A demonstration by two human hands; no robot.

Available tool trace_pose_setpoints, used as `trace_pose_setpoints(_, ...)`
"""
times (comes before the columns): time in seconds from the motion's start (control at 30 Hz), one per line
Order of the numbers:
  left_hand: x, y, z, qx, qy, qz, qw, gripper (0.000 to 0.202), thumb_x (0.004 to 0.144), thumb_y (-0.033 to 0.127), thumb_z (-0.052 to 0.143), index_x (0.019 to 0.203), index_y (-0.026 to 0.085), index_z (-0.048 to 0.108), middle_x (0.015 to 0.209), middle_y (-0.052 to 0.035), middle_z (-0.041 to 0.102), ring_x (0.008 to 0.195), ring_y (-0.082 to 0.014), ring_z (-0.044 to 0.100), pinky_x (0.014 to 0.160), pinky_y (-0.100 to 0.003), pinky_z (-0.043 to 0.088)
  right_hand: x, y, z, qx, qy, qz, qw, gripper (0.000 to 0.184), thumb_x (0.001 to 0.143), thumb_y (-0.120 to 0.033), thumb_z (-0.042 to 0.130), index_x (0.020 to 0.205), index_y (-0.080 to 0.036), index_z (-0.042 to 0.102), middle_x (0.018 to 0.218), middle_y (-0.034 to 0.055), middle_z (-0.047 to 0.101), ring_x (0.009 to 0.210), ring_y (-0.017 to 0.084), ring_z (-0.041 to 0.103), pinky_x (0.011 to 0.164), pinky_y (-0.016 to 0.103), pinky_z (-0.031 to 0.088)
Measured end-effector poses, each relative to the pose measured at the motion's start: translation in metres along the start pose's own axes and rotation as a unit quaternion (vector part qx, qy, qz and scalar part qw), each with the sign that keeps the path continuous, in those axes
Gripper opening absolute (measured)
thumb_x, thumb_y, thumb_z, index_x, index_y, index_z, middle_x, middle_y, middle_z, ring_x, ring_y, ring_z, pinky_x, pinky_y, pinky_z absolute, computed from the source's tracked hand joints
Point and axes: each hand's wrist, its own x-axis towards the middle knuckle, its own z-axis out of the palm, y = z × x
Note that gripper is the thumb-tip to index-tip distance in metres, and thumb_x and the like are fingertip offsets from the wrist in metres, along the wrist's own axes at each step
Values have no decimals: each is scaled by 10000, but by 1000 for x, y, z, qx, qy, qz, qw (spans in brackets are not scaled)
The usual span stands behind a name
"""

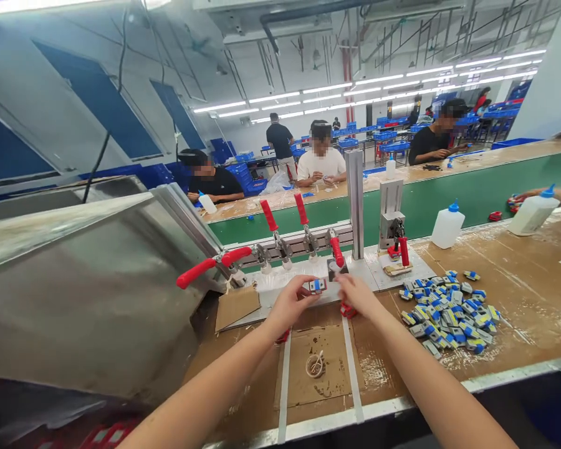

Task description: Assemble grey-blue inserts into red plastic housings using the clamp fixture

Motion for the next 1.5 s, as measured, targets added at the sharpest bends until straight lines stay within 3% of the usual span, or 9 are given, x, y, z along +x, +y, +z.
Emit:
trace_pose_setpoints(0.17,4,18,8,-25,-21,64,997,367,808,164,653,1155,265,722,1307,-80,600,1143,-222,610,802,-283,540,-1,2,24,-6,-91,-24,996,578,787,-644,721,1105,-173,617,761,-6,640,514,102,547,442,223,440)
trace_pose_setpoints(0.3,18,2,17,-230,-77,-51,969,610,787,242,748,1370,262,572,1416,-112,582,1168,-247,644,941,-382,560,10,0,6,-93,-93,-90,987,573,823,-531,743,1256,-187,592,877,18,667,710,155,618,591,267,521)
trace_pose_setpoints(0.4,35,-13,25,-290,-84,-117,946,685,793,392,804,1403,222,544,1309,-136,669,1061,-240,701,958,-421,560,23,-1,-9,-231,-93,-173,953,496,874,-398,709,1305,-184,588,951,42,692,826,178,620,738,302,510)
trace_pose_setpoints(0.6,72,-31,46,-215,-5,-99,972,603,749,490,844,1200,151,630,1025,-129,764,856,-224,742,872,-413,584,36,-8,-29,-315,10,-188,930,599,811,-299,704,1369,-191,514,988,44,678,807,185,605,774,328,484)
trace_pose_setpoints(0.73,83,-43,56,-169,43,-65,983,532,733,349,870,1174,182,623,1158,-124,730,889,-225,741,904,-414,568,25,-28,-38,-163,113,-176,964,492,846,-317,500,1317,-174,515,816,-11,609,640,151,553,610,284,453)
trace_pose_setpoints(0.83,87,-51,62,-132,75,-41,988,478,777,247,817,1219,202,640,1233,-108,707,1014,-232,721,991,-414,533,13,-53,-28,-61,51,-155,985,561,911,-442,437,1419,-203,444,787,-15,612,586,155,571,481,255,396)
trace_pose_setpoints(1.0,97,-59,67,-83,102,-22,991,402,827,146,731,1221,201,669,1258,-90,710,1154,-227,672,1090,-394,470,3,-81,-5,-88,8,-112,990,713,897,-553,569,1488,-190,405,665,-46,531,548,143,502,458,245,352)
trace_pose_setpoints(1.2,108,-60,72,-47,90,-24,995,393,867,175,694,1255,189,628,1248,-113,713,1118,-239,693,1028,-388,508,3,-82,-7,-19,-43,-87,995,643,869,-585,633,1360,-197,489,661,-64,457,544,117,418,470,235,279)
trace_pose_setpoints(1.5,111,-56,66,12,67,-23,997,356,923,262,628,1268,176,614,1273,-106,696,1224,-266,618,1099,-404,443,6,-65,-9,-66,-66,-105,990,490,891,-643,581,1112,-210,526,668,-65,451,546,108,407,476,229,289)
